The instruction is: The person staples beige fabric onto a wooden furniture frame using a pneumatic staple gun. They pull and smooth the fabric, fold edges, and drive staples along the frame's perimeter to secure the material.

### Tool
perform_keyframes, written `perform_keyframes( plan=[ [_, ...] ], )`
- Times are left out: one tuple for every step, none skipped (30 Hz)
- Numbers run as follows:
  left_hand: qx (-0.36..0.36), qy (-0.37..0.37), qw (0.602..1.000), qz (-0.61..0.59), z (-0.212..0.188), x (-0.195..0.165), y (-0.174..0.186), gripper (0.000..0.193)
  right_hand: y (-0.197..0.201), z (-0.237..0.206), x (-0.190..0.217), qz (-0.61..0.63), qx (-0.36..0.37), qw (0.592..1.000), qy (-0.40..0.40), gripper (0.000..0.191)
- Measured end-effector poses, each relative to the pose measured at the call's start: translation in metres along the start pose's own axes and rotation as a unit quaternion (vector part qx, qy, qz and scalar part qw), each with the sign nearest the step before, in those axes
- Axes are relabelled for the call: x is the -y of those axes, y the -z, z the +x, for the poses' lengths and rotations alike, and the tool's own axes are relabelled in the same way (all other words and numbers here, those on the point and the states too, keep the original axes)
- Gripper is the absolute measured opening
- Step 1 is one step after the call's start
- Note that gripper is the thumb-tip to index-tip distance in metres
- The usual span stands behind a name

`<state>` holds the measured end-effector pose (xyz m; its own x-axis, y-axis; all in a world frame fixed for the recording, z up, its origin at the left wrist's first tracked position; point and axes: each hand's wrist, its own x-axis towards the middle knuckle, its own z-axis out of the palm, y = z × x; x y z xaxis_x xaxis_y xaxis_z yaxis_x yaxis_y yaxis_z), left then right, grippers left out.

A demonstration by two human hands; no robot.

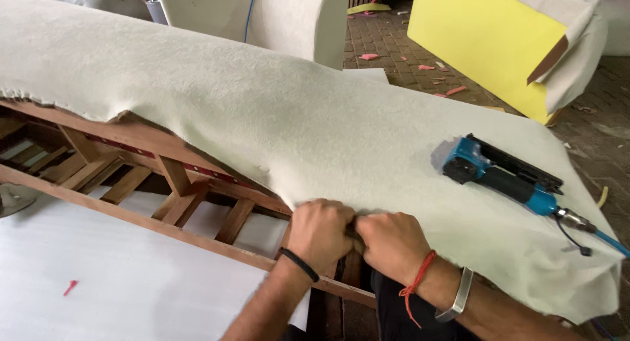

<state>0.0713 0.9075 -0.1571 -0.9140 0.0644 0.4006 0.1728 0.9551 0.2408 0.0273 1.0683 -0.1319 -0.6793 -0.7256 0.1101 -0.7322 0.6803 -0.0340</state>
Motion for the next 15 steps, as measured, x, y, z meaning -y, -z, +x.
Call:
perform_keyframes(
  plan=[
    [-0.086, -0.025, 0.996, -0.007, 0.001, 0.004, -0.01, 0.011, -0.007, 0.007, -0.002, -0.022, 0.007, 1.0, 0.002, 0.004],
    [-0.17, -0.048, 0.984, -0.013, 0.002, 0.008, -0.02, 0.014, -0.014, 0.013, -0.004, -0.043, 0.017, 0.999, 0.004, 0.004],
    [-0.25, -0.071, 0.965, -0.018, 0.003, 0.013, -0.031, 0.02, -0.018, 0.018, -0.007, -0.036, 0.012, 0.999, 0.018, 0.004],
    [-0.248, -0.069, 0.966, -0.03, 0.004, 0.018, -0.041, 0.018, -0.02, 0.019, -0.012, -0.029, 0.007, 0.999, 0.029, 0.006],
    [-0.246, -0.066, 0.966, -0.04, 0.007, 0.024, -0.052, 0.016, -0.019, 0.018, -0.018, -0.022, 0.002, 0.999, 0.041, 0.009],
    [-0.244, -0.065, 0.966, -0.052, 0.008, 0.03, -0.061, 0.015, -0.017, 0.012, -0.027, 0.09, -0.014, 0.995, 0.036, 0.013],
    [-0.266, -0.082, 0.96, -0.044, 0.01, 0.036, -0.07, 0.014, -0.012, 0.0, -0.041, 0.198, -0.031, 0.979, 0.027, 0.017],
    [-0.289, -0.097, 0.952, -0.036, 0.012, 0.042, -0.079, 0.015, -0.004, -0.016, -0.061, 0.294, -0.124, 0.948, -0.019, 0.027],
    [-0.311, -0.113, 0.943, -0.03, 0.013, 0.047, -0.088, 0.017, 0.001, -0.033, -0.083, 0.216, -0.266, 0.939, -0.006, 0.019],
    [-0.323, -0.123, 0.938, -0.027, 0.015, 0.051, -0.096, 0.018, 0.012, -0.04, -0.115, 0.071, -0.364, 0.928, 0.045, 0.016],
    [-0.335, -0.134, 0.932, -0.022, 0.017, 0.055, -0.103, 0.02, 0.016, -0.056, -0.143, -0.087, -0.322, 0.94, -0.078, 0.028],
    [-0.347, -0.146, 0.926, -0.017, 0.018, 0.059, -0.11, 0.022, 0.014, -0.059, -0.169, -0.17, -0.283, 0.927, -0.175, 0.06],
    [-0.344, -0.15, 0.927, -0.004, 0.019, 0.062, -0.116, 0.022, 0.007, -0.06, -0.191, -0.251, -0.24, 0.898, -0.269, 0.093],
    [-0.342, -0.155, 0.927, 0.009, 0.02, 0.065, -0.121, 0.022, -0.001, -0.061, -0.209, -0.208, -0.2, 0.91, -0.298, 0.097],
    [-0.339, -0.158, 0.927, 0.022, 0.021, 0.067, -0.125, 0.023, -0.008, -0.063, -0.225, -0.164, -0.158, 0.918, -0.325, 0.102]
  ],
)
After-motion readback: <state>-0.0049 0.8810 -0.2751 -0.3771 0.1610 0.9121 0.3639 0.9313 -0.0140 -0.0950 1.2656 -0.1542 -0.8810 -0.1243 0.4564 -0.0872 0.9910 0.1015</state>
